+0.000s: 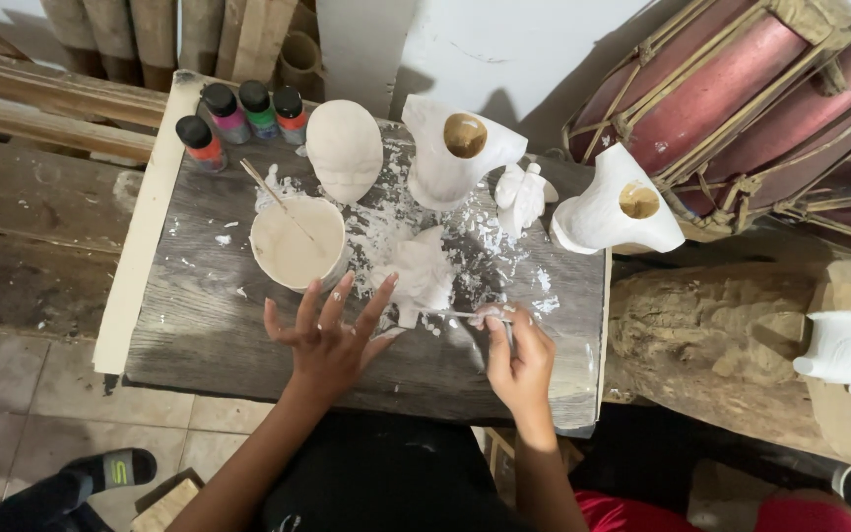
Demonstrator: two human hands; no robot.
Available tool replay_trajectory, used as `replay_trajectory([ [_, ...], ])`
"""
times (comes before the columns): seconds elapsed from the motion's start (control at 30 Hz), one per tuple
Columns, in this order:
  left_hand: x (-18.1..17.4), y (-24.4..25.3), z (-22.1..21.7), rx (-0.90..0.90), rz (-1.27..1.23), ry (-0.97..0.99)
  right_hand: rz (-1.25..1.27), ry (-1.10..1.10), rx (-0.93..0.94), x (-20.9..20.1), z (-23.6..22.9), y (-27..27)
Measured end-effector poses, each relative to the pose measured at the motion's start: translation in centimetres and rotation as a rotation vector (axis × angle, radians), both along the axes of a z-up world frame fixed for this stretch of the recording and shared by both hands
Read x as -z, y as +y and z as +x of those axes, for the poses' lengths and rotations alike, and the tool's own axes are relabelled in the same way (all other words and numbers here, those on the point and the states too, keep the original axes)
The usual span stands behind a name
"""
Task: Cleaning excess plaster from various molds using a small scraping tool
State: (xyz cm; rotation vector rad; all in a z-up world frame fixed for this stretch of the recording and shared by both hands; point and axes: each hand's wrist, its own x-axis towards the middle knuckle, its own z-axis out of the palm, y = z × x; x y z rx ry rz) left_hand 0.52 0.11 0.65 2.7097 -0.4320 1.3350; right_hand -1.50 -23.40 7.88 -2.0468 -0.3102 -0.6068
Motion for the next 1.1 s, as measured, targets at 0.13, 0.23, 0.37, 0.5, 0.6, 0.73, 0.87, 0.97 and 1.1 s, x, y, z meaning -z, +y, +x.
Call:
replay_trajectory([
  [0.13,-0.3,0.0,-0.3,-0.039,0.030,-0.014,0.002,0.011,0.031,2.5,0.0,-2.3],
  [0.23,-1.1,0.3,-0.3,-0.044,0.026,0.029,0.090,-0.079,0.113,1.3,0.6,-3.1],
  [0.37,-1.7,1.2,0.1,-0.045,-0.023,0.007,0.089,-0.131,0.209,-0.9,0.5,-4.5],
  [0.5,-3.9,1.4,0.4,-0.101,-0.028,-0.031,0.058,-0.135,0.204,-1.3,1.1,-3.7],
  [0.6,-3.0,1.3,0.4,-0.106,-0.025,-0.018,0.142,-0.053,0.162,0.3,1.4,-3.9],
  [0.73,-2.4,0.3,-0.2,-0.095,-0.059,-0.005,0.198,-0.019,0.129,1.7,2.4,-2.8],
  [0.87,-1.3,0.6,-0.5,-0.100,-0.056,-0.030,0.138,0.019,0.133,1.4,2.6,-2.7],
  [0.97,-1.9,1.3,-0.8,-0.074,-0.094,0.005,0.147,0.011,0.134,0.8,2.9,-2.8],
  [1.1,-1.0,2.0,-1.1,-0.109,-0.075,-0.008,0.150,-0.008,0.127,1.5,4.1,-1.9],
])
